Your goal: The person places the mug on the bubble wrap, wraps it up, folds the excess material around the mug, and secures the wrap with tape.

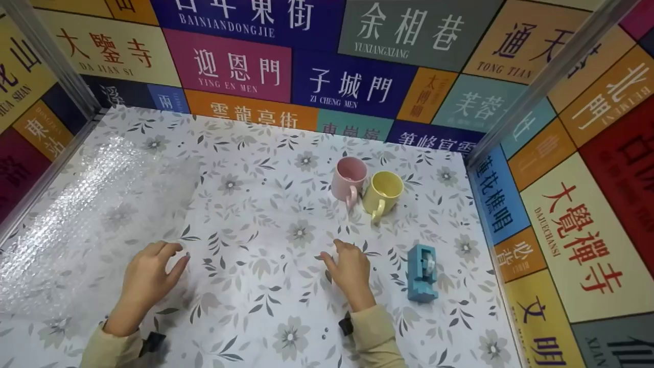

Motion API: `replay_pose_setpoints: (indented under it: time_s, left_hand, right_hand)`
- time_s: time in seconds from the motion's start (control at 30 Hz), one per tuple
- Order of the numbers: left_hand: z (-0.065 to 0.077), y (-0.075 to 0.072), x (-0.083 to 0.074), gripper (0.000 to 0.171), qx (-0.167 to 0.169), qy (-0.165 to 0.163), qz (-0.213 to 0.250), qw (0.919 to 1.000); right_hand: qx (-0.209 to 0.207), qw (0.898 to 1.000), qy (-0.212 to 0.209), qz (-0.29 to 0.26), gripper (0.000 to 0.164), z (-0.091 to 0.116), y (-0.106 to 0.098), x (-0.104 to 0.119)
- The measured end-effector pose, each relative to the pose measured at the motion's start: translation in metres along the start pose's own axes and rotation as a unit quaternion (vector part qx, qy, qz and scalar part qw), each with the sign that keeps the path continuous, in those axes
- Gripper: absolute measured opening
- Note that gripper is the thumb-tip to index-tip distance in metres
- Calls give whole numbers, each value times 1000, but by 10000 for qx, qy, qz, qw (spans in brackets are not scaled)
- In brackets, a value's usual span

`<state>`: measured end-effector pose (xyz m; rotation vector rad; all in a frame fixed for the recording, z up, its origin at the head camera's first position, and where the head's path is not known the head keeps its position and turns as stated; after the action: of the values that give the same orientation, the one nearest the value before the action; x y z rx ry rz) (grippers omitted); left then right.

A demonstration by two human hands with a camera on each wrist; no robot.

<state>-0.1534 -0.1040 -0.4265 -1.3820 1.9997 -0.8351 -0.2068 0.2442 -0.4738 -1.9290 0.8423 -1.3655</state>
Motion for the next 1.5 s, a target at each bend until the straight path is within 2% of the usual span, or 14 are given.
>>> replay_pose_setpoints:
  time_s: [0.27, 0.4, 0.53, 0.67, 0.8, 0.9, 1.0, 1.07, 1.2, 1.37, 1.5]
  left_hand:
    - [22, -14, 36, 21, 137, -583, -146, 9981]
    - [38, -14, 58, 26, 568, -1046, -386, 9921]
    - [55, -5, 78, 41, 1434, -1440, -787, 9760]
    - [70, 6, 89, 56, 2286, -1533, -1123, 9548]
    - [81, 16, 95, 56, 2773, -1608, -1171, 9400]
    - [87, 22, 97, 49, 3071, -1645, -1090, 9310]
    - [92, 26, 100, 37, 3253, -1707, -945, 9253]
    - [94, 26, 101, 26, 3242, -1735, -867, 9259]
    - [92, 22, 101, 9, 2978, -1645, -931, 9357]
    - [83, 7, 99, 13, 2109, -1457, -1261, 9583]
    - [76, -5, 97, 15, 1497, -1443, -1471, 9670]
  right_hand:
    - [20, 9999, -141, 88, 35, -2, -1, 2]
    - [65, 9998, -126, 116, 36, -3, -1, 3]
    - [83, 9998, -141, 142, 37, -4, -1, 5]
    - [89, 9998, -141, 134, 37, -6, 0, 7]
    - [115, 9997, -177, 127, 38, -7, 2, 9]
    - [132, 9994, -268, 151, 37, -8, 3, 12]
    - [162, 9991, -352, 157, 37, -10, 5, 15]
    - [172, 9989, -391, 167, 37, -11, 6, 17]
    - [175, 9987, -451, 137, 37, -13, 8, 23]
    - [196, 9971, -717, 181, 37, -16, 13, 34]
    - [283, 9961, -817, 149, 35, -20, 20, 43]
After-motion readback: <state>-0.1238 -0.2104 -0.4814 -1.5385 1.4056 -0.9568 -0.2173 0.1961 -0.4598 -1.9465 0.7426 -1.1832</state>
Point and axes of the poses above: each hand's wrist, its own z-axis away from the middle knuckle, its own y-axis out of the palm, x = y × z, the point moved 9 cm from there along -z, towards the middle knuckle, and after that the axes turned 11 degrees about -z, right-handed, at the moved point
